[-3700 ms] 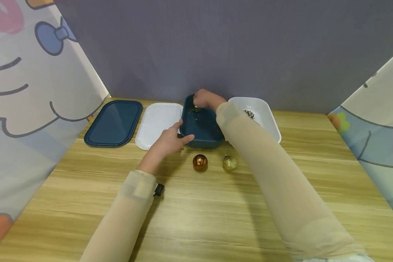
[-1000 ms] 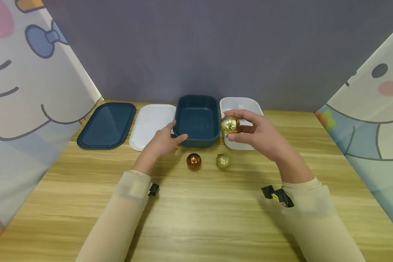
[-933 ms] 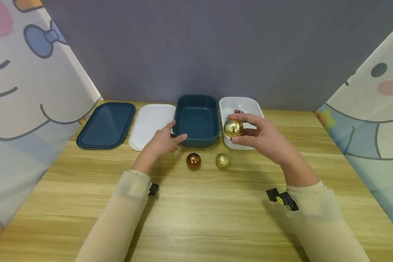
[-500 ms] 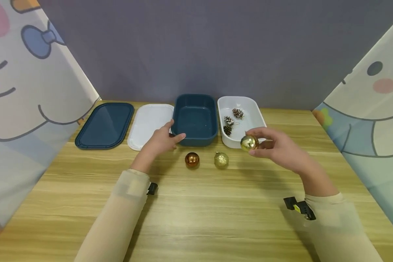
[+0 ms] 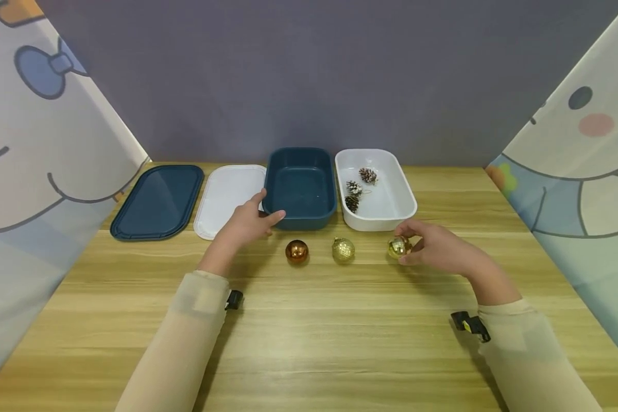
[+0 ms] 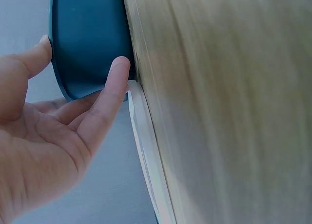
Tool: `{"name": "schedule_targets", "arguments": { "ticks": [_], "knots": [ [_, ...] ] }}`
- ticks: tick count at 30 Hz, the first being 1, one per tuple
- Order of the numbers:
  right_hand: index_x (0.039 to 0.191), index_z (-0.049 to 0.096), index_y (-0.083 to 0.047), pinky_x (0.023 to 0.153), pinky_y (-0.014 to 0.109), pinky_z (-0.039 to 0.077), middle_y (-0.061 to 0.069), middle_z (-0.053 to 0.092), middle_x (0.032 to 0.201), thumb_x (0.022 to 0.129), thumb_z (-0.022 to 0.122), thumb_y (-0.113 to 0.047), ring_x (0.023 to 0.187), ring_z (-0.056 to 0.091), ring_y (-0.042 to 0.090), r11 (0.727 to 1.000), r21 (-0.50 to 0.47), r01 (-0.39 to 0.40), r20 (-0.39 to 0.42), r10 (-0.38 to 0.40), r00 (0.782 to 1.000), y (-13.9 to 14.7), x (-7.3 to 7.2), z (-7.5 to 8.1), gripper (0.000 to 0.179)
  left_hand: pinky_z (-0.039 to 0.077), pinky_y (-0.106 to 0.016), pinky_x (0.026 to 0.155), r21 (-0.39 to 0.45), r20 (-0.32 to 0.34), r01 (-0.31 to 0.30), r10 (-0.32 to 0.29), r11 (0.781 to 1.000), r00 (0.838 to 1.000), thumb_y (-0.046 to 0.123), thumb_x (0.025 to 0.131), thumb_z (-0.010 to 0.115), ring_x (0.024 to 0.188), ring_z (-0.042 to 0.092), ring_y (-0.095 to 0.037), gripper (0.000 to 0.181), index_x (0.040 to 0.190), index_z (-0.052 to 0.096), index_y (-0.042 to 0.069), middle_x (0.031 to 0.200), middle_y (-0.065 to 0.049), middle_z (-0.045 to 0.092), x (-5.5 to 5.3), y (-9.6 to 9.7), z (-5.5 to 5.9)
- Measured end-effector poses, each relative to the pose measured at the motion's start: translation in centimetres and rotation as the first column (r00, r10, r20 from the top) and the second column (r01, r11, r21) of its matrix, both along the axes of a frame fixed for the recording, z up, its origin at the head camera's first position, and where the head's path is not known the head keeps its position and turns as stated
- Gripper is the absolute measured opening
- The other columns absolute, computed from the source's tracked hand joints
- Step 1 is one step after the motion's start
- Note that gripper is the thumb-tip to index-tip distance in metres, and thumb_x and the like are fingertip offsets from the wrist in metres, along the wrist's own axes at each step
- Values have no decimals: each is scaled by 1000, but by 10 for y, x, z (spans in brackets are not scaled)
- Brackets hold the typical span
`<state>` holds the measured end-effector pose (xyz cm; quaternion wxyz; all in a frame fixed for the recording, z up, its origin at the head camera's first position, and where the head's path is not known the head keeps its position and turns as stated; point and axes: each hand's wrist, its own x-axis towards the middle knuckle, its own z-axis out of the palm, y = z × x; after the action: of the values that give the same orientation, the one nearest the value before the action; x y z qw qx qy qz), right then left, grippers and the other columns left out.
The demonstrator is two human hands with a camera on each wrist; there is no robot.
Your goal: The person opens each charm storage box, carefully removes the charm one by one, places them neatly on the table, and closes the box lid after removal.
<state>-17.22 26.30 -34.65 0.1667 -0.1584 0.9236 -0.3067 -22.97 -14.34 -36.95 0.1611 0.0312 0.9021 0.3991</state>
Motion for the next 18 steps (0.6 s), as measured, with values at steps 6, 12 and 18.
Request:
{"name": "schedule_targets", "arguments": {
  "ticks": [6,12,18],
  "knots": [
    [129,62,-4,98,55,58,25,67,136,89,86,-12,121,66,41,999,33,-18,-3,18,1000,3,-4,-4,48,53,-39,90,-11,-10,-4,4,1000,1000,49,108,61,99,76,-28,95,173,2,14,119,-18,78,0,0,2],
    [132,61,-3,95,52,59,26,66,136,90,86,-12,113,69,37,998,37,-41,12,40,999,0,-5,-4,50,56,-36,87,0,-9,-7,7,1000,1000,48,108,62,97,77,-28,95,173,3,14,123,-19,77,0,1,3],
    [131,61,-7,91,48,57,25,66,138,90,86,-15,104,71,29,997,54,-62,20,61,998,-9,-7,-7,49,58,-37,90,6,5,-13,13,1000,1000,49,107,62,98,77,-27,95,174,2,16,126,-19,76,1,2,2]
  ]
}}
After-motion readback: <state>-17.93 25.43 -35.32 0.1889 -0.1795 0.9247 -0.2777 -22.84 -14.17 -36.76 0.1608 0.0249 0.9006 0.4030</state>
